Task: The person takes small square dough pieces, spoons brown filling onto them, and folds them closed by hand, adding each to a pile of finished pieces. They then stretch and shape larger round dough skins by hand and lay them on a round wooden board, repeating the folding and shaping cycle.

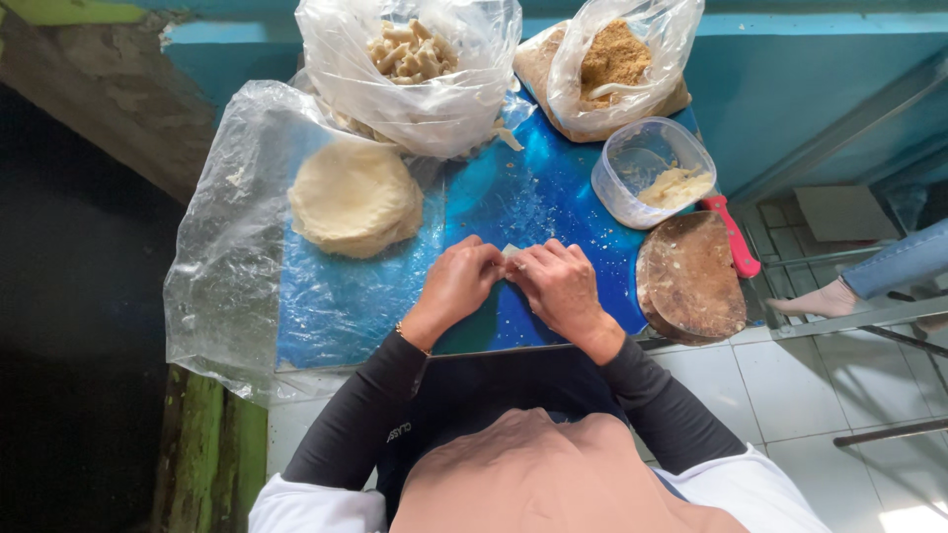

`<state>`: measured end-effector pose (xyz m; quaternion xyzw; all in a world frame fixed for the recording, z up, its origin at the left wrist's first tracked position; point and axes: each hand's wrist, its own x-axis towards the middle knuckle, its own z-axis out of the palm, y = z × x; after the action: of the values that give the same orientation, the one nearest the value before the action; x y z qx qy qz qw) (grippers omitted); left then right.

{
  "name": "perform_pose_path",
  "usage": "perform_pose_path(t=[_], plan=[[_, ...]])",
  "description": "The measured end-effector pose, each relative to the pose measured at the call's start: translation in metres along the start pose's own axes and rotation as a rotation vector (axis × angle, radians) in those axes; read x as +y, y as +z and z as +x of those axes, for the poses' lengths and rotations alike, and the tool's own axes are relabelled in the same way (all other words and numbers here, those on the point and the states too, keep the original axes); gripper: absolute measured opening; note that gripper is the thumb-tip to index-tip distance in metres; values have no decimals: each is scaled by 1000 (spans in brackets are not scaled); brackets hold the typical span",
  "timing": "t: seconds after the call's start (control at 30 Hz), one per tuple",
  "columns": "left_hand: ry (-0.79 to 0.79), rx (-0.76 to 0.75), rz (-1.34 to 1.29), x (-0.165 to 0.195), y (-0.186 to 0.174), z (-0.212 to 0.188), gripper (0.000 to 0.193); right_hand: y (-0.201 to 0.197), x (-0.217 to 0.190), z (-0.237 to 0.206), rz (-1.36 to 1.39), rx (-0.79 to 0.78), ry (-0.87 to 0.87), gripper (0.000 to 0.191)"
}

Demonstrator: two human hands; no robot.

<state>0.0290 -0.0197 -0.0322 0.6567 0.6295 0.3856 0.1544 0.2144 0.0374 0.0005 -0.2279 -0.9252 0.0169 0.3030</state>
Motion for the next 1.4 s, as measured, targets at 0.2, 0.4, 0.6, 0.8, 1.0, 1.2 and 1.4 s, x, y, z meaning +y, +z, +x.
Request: perform_pose_path(t=[0.2,0.4,0.6,0.8,1.0,1.2,1.4], plan=[[-60,22,7,5,-3,2,11,7,10,-3,101,-9,12,13],[216,190,59,19,-2,-20,7,20,26,6,280,-53,120,11],[232,129,144,16,-2,-17,4,6,18,10,410,-164,423,26],[117,73,59,10,-5,-4,4,-3,5,2,2,-39,-6,11],[226,116,46,8,-5,-6,11,5,13,10,89,23,37,7],[201,117,131,6,2,0,5,1,9,5,-6,5,22,22],[182,128,78,6,0,9,8,3,17,13,-7,-23,-12,9]])
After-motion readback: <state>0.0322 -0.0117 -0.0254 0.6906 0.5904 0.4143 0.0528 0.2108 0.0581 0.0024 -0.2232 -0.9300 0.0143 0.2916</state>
